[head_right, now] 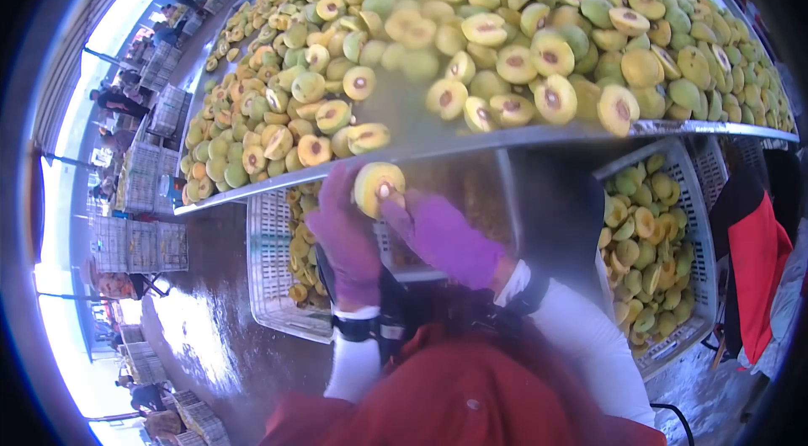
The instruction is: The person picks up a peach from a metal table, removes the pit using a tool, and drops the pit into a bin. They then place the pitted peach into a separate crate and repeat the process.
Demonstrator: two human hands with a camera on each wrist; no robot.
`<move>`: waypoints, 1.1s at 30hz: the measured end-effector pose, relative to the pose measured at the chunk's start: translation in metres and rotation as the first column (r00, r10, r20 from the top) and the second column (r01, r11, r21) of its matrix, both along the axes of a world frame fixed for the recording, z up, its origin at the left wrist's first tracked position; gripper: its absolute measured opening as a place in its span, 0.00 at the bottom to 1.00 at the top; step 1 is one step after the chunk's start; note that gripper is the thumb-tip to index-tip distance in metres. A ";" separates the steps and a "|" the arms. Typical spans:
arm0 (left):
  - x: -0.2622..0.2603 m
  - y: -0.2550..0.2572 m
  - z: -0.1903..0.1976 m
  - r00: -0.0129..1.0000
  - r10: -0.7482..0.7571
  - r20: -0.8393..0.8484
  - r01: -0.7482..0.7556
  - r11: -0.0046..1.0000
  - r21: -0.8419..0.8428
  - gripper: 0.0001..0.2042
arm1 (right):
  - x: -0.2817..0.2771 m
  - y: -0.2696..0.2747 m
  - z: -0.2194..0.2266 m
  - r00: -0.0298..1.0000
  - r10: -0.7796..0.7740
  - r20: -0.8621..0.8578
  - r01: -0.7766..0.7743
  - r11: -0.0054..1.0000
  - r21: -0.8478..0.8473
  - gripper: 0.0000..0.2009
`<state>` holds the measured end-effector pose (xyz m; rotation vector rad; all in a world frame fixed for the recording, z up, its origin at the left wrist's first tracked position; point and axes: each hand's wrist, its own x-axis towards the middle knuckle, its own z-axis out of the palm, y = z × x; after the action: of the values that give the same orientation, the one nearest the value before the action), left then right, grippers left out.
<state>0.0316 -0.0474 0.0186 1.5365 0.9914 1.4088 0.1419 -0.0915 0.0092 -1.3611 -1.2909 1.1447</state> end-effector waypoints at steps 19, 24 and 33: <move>-0.005 -0.004 -0.003 0.966 0.183 -0.180 -0.157 0.976 0.149 0.06 | 0.033 0.001 -0.012 0.801 0.575 -0.169 -0.598 0.786 -0.158 0.16; -0.007 0.010 -0.014 0.943 -0.132 -0.305 0.205 0.953 0.222 0.07 | 0.023 -0.013 0.019 0.786 0.493 -0.372 -0.582 0.794 -0.178 0.13; -0.010 0.015 -0.054 0.824 -0.219 -0.523 0.409 0.869 0.280 0.11 | 0.052 -0.029 -0.051 0.753 0.267 -0.602 -0.535 0.781 -0.322 0.19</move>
<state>0.0212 -0.0326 -0.0358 2.3053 0.6943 1.0324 0.1939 -0.1203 -0.0413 -0.9670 -0.9407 2.1043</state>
